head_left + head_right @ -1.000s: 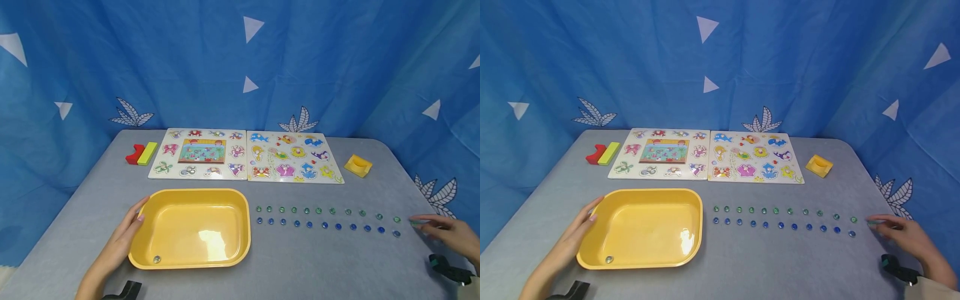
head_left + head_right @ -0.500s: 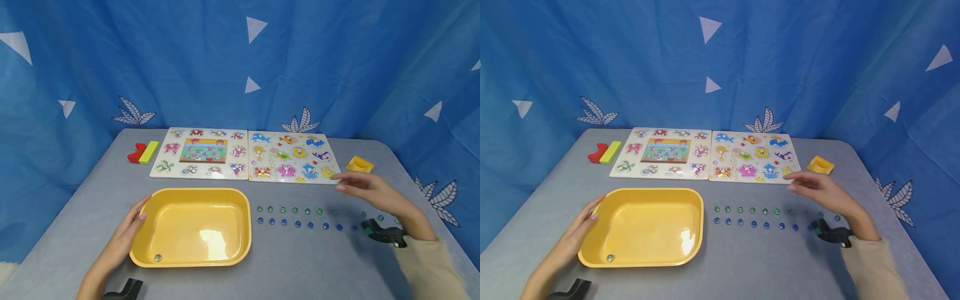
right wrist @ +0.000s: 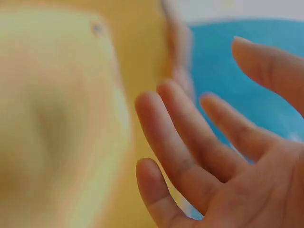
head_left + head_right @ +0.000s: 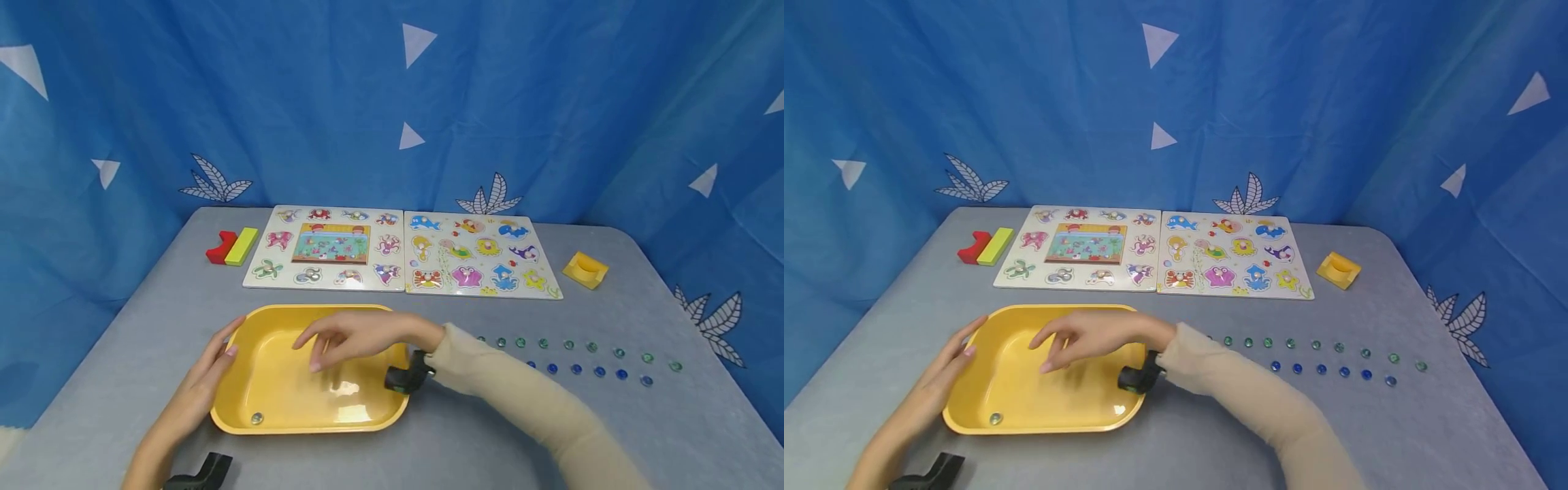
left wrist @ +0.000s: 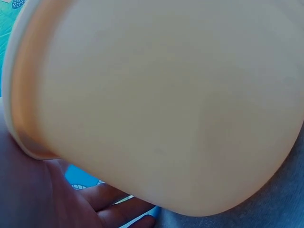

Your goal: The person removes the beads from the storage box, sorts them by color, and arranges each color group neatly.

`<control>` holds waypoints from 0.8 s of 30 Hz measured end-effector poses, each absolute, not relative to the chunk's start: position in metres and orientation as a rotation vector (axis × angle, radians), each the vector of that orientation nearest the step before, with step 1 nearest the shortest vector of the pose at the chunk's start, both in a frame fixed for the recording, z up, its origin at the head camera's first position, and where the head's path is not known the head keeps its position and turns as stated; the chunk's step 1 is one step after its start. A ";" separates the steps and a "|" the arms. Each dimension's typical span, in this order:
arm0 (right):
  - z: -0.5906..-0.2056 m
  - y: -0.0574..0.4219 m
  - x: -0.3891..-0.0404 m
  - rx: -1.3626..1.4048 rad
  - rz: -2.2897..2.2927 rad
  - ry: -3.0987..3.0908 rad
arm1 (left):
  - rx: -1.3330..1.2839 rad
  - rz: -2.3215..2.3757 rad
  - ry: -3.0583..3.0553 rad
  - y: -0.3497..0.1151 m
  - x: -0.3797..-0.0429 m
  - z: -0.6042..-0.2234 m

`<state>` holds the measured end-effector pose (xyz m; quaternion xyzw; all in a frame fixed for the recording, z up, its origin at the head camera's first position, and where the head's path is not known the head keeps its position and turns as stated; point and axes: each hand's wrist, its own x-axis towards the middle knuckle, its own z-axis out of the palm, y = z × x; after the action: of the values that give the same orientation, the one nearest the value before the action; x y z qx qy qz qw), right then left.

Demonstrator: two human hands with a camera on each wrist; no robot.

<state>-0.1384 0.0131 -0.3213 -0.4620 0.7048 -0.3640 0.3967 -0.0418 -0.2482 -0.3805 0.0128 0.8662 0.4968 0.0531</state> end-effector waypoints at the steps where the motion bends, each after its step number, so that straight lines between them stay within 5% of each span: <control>1: -0.326 -0.002 -0.136 -1.135 -0.897 1.764 | 0.047 1.519 2.630 -0.248 -0.042 -0.380; 10: -0.361 -0.086 -0.102 -0.921 -0.651 1.934 | 0.138 1.564 2.638 -0.250 -0.041 -0.381; 24: -0.370 -0.097 -0.100 -0.722 -0.874 1.703 | 0.110 1.554 2.626 -0.251 -0.042 -0.382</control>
<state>-0.0995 -0.0971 -0.3703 -0.3012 0.7106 -0.3645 0.5210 -0.0421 -0.2511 -0.3821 0.0359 0.8591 0.5086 0.0440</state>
